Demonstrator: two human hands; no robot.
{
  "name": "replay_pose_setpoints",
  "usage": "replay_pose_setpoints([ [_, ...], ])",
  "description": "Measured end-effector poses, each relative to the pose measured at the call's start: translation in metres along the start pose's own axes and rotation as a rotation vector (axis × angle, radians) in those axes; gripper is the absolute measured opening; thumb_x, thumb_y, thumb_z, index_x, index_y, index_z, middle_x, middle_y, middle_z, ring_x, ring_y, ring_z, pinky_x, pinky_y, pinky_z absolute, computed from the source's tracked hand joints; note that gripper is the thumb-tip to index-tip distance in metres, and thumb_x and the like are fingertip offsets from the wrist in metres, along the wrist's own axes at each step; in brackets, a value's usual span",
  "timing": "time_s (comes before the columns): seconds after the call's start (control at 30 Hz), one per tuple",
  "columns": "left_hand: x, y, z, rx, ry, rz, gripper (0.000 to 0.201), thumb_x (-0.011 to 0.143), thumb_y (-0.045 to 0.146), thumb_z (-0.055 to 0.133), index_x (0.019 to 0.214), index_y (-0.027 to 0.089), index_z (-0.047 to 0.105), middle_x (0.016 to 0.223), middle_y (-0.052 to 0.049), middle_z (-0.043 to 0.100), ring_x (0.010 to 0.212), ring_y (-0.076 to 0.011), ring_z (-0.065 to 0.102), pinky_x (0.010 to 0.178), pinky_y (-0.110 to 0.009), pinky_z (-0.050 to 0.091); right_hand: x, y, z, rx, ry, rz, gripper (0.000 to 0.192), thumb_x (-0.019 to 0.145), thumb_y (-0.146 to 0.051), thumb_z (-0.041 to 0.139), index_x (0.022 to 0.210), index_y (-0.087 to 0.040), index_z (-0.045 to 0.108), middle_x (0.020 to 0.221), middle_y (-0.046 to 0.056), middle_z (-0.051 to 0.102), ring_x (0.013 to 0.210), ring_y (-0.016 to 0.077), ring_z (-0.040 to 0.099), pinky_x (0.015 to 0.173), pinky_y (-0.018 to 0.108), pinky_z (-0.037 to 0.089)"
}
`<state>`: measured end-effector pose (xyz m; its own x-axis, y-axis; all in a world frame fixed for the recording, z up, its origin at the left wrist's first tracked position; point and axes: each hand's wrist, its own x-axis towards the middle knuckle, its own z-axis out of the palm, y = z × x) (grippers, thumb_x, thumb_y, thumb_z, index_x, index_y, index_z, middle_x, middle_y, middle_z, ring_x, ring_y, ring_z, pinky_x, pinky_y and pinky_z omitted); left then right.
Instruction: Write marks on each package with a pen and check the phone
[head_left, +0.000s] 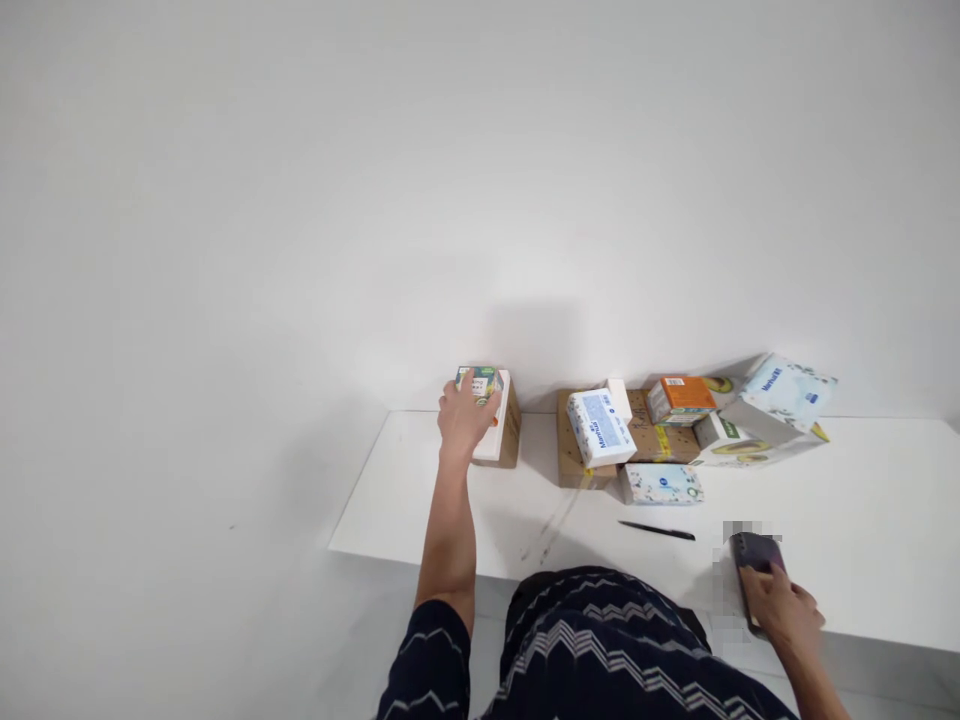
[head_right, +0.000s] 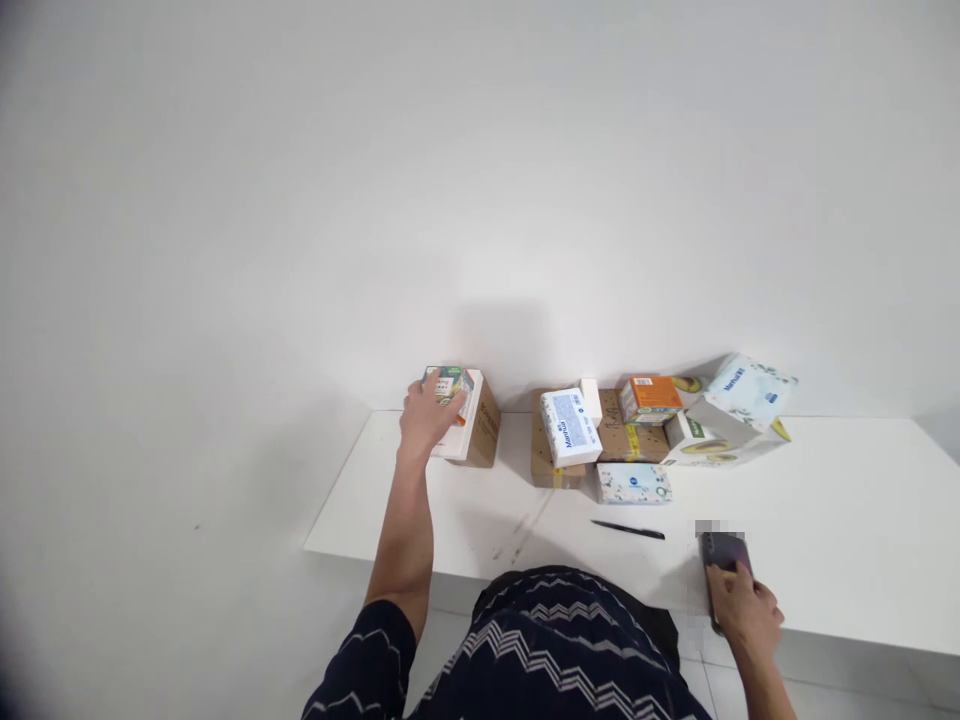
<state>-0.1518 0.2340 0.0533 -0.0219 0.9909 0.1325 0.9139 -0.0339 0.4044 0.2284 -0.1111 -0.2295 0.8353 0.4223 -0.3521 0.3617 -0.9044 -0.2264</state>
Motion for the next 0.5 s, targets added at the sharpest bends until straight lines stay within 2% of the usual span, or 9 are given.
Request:
replay_pose_setpoints([
  [0.07, 0.004, -0.002, 0.007, -0.047, 0.071, 0.052, 0.06, 0.082, 0.051, 0.059, 0.134, 0.022, 0.05, 0.132, -0.021, 0.048, 0.116, -0.04, 0.05, 0.087, -0.055, 0.046, -0.002, 0.0, 0.0, 0.002, -0.019, 0.028, 0.084, 0.082, -0.069, 0.023, 0.14, -0.012, 0.045, 0.133, 0.03, 0.046, 0.133, 0.0441, 0.04, 0.099, 0.054, 0.04],
  [0.17, -0.005, -0.001, 0.013, -0.094, 0.283, 0.101, 0.056, 0.085, 0.045, 0.059, 0.131, 0.013, 0.051, 0.136, -0.027, 0.042, 0.125, -0.0443, 0.04, 0.092, -0.062, 0.039, -0.003, -0.001, 0.0, 0.0, -0.027, 0.034, 0.083, 0.082, -0.068, 0.023, 0.14, -0.012, 0.046, 0.134, 0.029, 0.047, 0.135, 0.0421, 0.038, 0.103, 0.052, 0.037],
  [0.23, -0.021, 0.006, 0.021, -0.118, 0.392, 0.142, 0.049, 0.089, 0.039, 0.054, 0.128, 0.009, 0.052, 0.139, -0.027, 0.037, 0.132, -0.0405, 0.032, 0.102, -0.06, 0.033, -0.003, -0.001, 0.0, 0.002, -0.021, 0.036, 0.082, 0.083, -0.067, 0.023, 0.14, -0.012, 0.046, 0.134, 0.028, 0.047, 0.134, 0.0422, 0.039, 0.103, 0.053, 0.037],
  [0.3, -0.041, 0.018, 0.04, -0.166, 0.427, 0.228, 0.038, 0.089, 0.035, 0.052, 0.118, 0.012, 0.058, 0.128, -0.021, 0.048, 0.127, -0.0312, 0.041, 0.106, -0.05, 0.034, -0.002, -0.002, 0.0, 0.004, -0.013, 0.044, 0.081, 0.083, -0.066, 0.024, 0.14, -0.013, 0.046, 0.133, 0.027, 0.048, 0.134, 0.0423, 0.04, 0.101, 0.053, 0.039],
  [0.33, -0.053, 0.025, 0.052, -0.198, 0.401, 0.29, 0.032, 0.088, 0.035, 0.053, 0.113, 0.015, 0.061, 0.121, -0.017, 0.054, 0.121, -0.0274, 0.048, 0.104, -0.046, 0.037, -0.002, -0.002, 0.001, 0.002, -0.008, 0.049, 0.08, 0.083, -0.066, 0.024, 0.14, -0.014, 0.046, 0.133, 0.027, 0.049, 0.133, 0.0423, 0.04, 0.101, 0.053, 0.039],
  [0.4, -0.076, 0.04, 0.083, -0.365, 0.235, 0.418, 0.036, 0.086, 0.035, 0.055, 0.117, 0.017, 0.059, 0.116, -0.015, 0.058, 0.115, -0.0262, 0.052, 0.102, -0.044, 0.041, -0.001, -0.002, 0.001, -0.001, -0.005, 0.054, 0.08, 0.083, -0.066, 0.025, 0.14, -0.014, 0.046, 0.132, 0.027, 0.05, 0.132, 0.0424, 0.041, 0.1, 0.053, 0.04],
  [0.5, -0.101, 0.063, 0.126, -0.466, -0.15, 0.363, 0.076, 0.079, 0.046, 0.064, 0.142, 0.015, 0.037, 0.123, -0.018, 0.055, 0.118, -0.031, 0.051, 0.098, -0.047, 0.044, -0.002, -0.002, 0.001, 0.004, -0.008, 0.045, 0.079, 0.083, -0.065, 0.027, 0.14, -0.014, 0.046, 0.133, 0.027, 0.049, 0.133, 0.0419, 0.041, 0.1, 0.053, 0.04],
])
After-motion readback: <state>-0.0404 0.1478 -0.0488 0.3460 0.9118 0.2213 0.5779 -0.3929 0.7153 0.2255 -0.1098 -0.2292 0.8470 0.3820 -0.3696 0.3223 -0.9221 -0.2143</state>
